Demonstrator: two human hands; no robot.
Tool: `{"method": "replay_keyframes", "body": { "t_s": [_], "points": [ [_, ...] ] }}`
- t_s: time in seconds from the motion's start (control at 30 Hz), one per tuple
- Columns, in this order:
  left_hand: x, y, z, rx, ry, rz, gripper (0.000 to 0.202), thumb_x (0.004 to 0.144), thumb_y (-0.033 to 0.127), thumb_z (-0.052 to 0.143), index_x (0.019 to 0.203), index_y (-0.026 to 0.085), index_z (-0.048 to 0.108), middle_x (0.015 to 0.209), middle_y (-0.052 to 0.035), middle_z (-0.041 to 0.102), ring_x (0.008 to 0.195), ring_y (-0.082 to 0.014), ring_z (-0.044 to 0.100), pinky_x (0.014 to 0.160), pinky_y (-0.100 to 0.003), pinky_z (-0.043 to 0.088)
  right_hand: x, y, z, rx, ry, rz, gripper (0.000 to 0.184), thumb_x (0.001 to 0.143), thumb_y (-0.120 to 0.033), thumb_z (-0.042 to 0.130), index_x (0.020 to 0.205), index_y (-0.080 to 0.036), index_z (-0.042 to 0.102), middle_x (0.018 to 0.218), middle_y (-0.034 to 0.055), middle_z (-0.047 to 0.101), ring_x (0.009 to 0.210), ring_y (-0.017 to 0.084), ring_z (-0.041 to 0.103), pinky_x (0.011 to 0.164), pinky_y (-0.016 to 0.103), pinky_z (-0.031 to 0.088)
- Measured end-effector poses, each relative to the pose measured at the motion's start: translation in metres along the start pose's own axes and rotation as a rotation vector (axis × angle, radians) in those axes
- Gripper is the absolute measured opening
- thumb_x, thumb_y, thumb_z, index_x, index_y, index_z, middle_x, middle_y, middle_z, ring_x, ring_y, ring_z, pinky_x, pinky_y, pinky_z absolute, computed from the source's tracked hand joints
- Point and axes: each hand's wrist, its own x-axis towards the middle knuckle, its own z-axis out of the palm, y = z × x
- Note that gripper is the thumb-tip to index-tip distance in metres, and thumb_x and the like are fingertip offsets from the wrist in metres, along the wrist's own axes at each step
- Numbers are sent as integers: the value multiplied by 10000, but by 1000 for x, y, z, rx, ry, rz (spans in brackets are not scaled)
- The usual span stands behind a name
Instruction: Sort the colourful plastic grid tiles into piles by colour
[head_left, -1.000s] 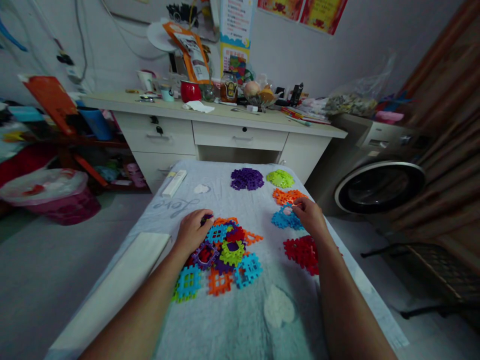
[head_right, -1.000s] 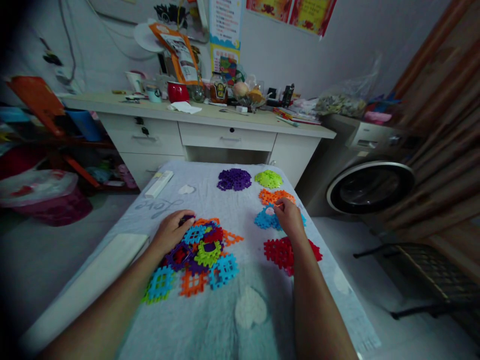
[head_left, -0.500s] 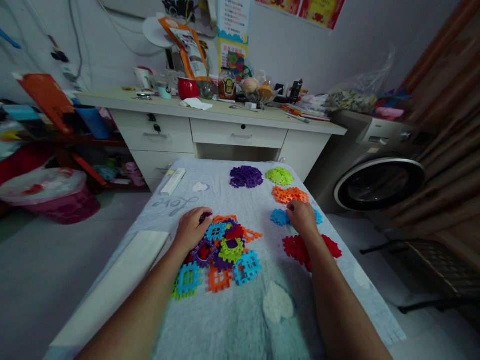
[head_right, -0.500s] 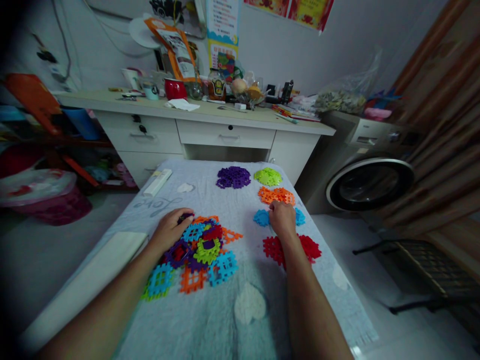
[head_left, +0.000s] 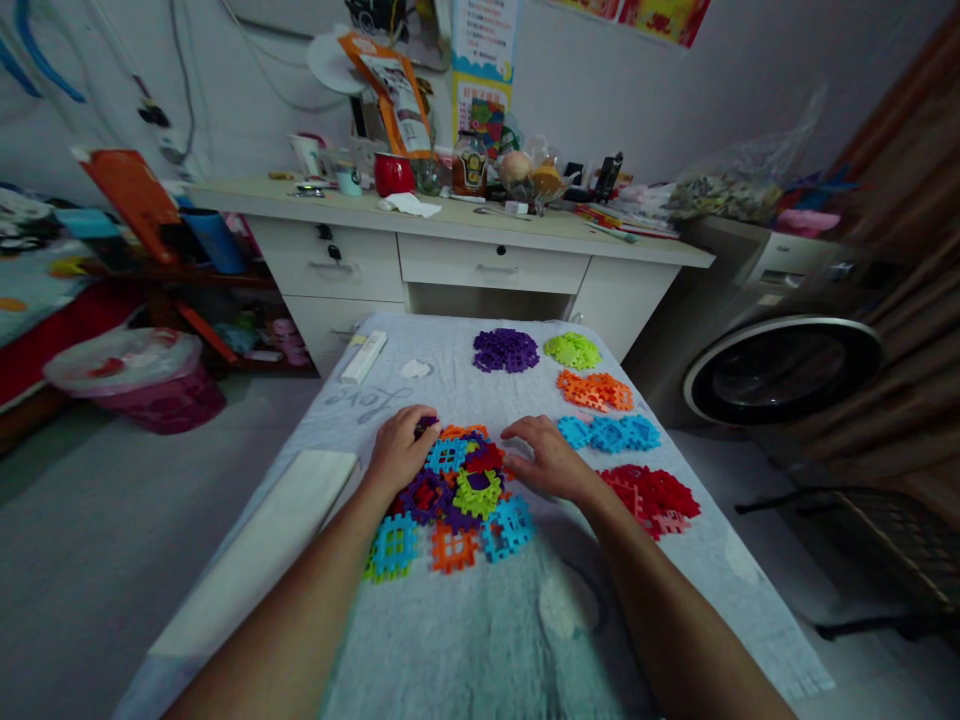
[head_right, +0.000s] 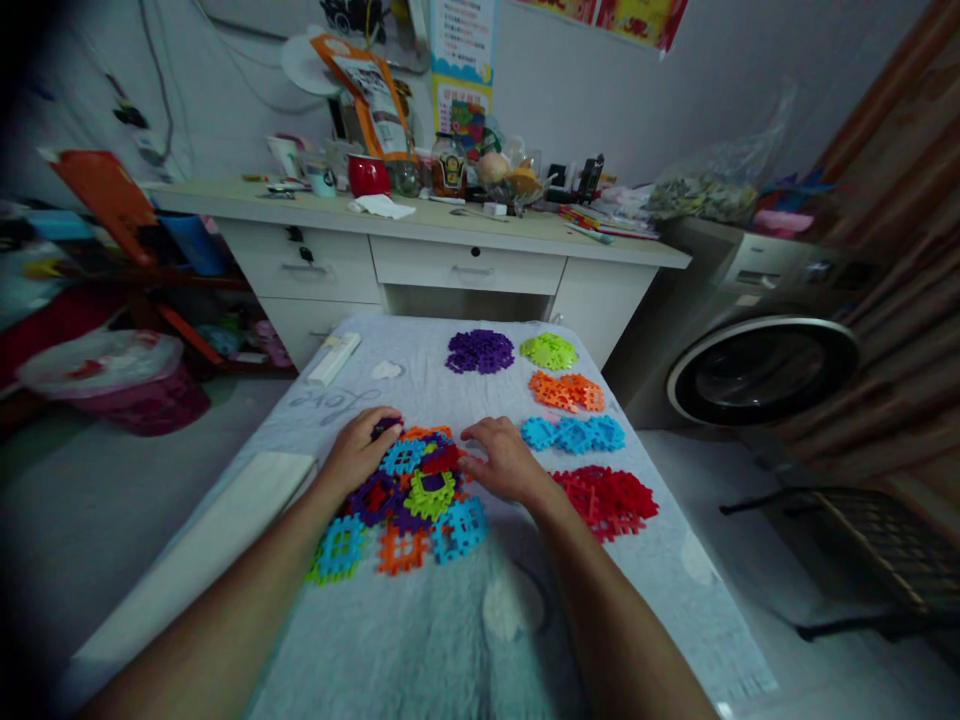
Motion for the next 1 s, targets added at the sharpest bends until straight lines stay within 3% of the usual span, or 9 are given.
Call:
{"method": "replay_keyframes", "body": {
  "t_s": [0.2, 0.4, 0.7, 0.87, 1.0],
  "points": [
    [-1, 1, -1, -23, -1, -24, 280, 861, 390, 498, 1021, 210, 642, 1092, -72, 677, 1051, -234, 614, 960, -393, 470, 3, -11, 17, 71, -44, -128, 423, 919, -405, 544, 1258, -153, 566, 1165, 124, 652, 1078, 248, 570, 971, 403, 384],
    [-1, 2, -1, -30, -1, -31, 283, 856, 401, 506, 1013, 217, 653, 1063, -56, 693, 1027, -228, 628, 948, -378, 479, 4, -15, 18, 40, -59, -91, 500, 867, -500, 611, 1223, -149, 595, 1150, 135, 612, 1059, 258, 543, 935, 392, 404],
    [0, 1, -1, -30, -16, -26, 304, 847, 422, 507, 998, 212, 666, 1049, -59, 704, 1019, -229, 633, 948, -383, 479, 6, -19, 17, 56, -19, -76, 196, 925, -286, 575, 1064, -196, 680, 1046, 87, 643, 991, 206, 549, 909, 355, 404],
    [1, -4, 2, -1, -23, -11, 311, 851, 429, 510, 1007, 216, 673, 1069, -58, 702, 1023, -226, 630, 938, -372, 484, 5, -13, 12, 85, 90, -85, 189, 945, -250, 531, 1009, -188, 697, 1042, 88, 637, 983, 190, 562, 905, 338, 430],
    [2, -6, 2, 2, -42, -13, 320, 853, 434, 504, 1008, 211, 673, 1063, -60, 702, 1018, -223, 628, 933, -359, 485, 1, -8, -6, 128, 123, -11, 210, 951, -245, 509, 964, -175, 706, 930, 73, 655, 878, 166, 596, 814, 288, 451]
  ]
}}
